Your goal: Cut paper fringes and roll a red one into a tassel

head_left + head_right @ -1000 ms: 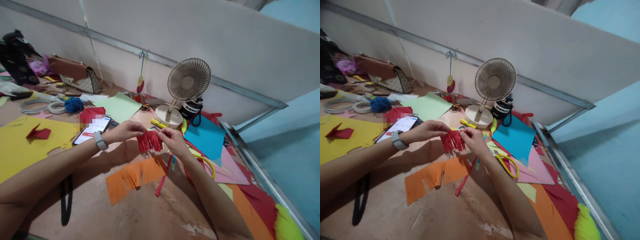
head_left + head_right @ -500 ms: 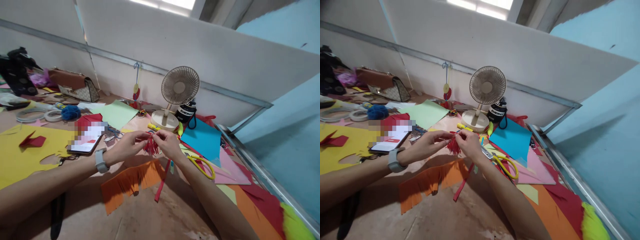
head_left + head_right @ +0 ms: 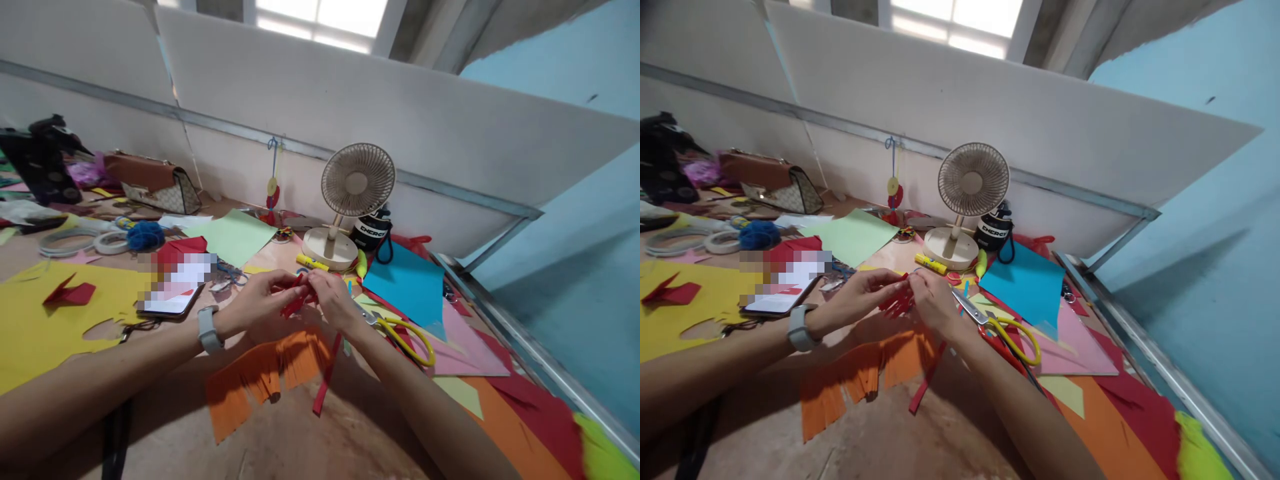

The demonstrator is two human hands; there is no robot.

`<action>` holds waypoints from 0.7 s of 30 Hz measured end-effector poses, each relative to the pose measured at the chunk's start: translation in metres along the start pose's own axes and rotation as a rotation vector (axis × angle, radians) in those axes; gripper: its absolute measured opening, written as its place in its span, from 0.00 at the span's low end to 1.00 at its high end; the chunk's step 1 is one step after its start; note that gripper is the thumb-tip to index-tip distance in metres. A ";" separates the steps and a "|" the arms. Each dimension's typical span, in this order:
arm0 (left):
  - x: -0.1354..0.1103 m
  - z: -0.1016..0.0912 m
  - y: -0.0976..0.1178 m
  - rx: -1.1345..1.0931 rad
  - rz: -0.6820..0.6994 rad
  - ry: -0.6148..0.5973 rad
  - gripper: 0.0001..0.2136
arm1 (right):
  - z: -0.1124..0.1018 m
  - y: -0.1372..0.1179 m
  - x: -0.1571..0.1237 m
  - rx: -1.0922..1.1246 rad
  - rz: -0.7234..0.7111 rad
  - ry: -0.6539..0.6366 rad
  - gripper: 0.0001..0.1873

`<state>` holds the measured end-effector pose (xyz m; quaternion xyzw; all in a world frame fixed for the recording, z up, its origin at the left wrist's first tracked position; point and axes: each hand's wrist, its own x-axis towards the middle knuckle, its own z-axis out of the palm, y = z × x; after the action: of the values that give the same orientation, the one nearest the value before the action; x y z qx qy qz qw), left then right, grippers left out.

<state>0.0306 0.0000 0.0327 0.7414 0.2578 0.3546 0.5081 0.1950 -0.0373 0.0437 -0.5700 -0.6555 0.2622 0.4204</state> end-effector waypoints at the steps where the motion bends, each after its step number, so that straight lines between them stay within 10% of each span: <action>1: 0.001 -0.001 -0.004 -0.019 -0.022 0.011 0.13 | 0.001 0.001 0.000 0.015 0.012 -0.012 0.16; 11: 0.007 -0.004 -0.012 -0.123 -0.070 0.073 0.14 | -0.008 -0.005 0.001 -0.179 -0.094 0.185 0.08; 21: 0.006 -0.006 -0.012 -0.082 -0.010 0.148 0.12 | -0.004 0.002 0.004 -0.232 -0.321 0.109 0.11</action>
<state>0.0296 0.0116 0.0247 0.6905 0.2835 0.4162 0.5193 0.1999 -0.0336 0.0451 -0.5160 -0.7400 0.0833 0.4233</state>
